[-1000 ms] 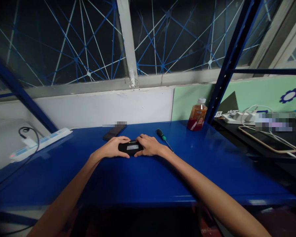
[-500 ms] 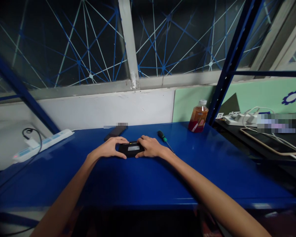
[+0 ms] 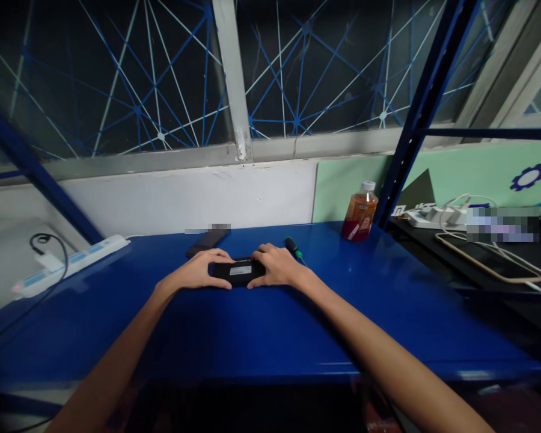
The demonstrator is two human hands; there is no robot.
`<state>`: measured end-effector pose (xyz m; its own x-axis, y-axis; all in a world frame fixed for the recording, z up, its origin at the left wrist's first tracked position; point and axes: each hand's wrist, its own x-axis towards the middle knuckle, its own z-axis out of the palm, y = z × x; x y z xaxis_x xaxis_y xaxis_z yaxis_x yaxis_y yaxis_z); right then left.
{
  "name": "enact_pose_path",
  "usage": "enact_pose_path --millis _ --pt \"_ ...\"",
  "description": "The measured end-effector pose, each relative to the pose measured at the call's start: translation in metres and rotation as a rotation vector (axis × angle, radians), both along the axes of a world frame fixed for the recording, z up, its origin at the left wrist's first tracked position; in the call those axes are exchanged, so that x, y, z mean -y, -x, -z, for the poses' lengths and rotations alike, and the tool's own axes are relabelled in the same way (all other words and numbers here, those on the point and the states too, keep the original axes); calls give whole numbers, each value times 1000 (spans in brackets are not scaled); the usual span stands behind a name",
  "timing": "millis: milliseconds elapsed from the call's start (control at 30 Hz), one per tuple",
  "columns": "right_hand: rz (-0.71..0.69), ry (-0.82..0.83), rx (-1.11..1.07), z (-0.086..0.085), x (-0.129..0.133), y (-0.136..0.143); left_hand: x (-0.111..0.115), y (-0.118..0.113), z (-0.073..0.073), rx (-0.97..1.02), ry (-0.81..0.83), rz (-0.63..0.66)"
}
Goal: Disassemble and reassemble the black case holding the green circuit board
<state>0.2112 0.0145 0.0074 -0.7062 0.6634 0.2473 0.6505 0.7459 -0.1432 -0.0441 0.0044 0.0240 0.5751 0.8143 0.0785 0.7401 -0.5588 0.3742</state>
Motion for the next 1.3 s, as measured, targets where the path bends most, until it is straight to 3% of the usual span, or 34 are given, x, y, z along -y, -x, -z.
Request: enact_pose_path --millis 367,833,1300 --pt "-15 -26 3 6 0 3 0 -10 10 -8 -46 -41" --pt "18 120 -28 3 -9 11 -4 -9 14 3 -19 -66" --pt "27 19 -24 -1 6 14 2 -12 6 -26 8 -4"
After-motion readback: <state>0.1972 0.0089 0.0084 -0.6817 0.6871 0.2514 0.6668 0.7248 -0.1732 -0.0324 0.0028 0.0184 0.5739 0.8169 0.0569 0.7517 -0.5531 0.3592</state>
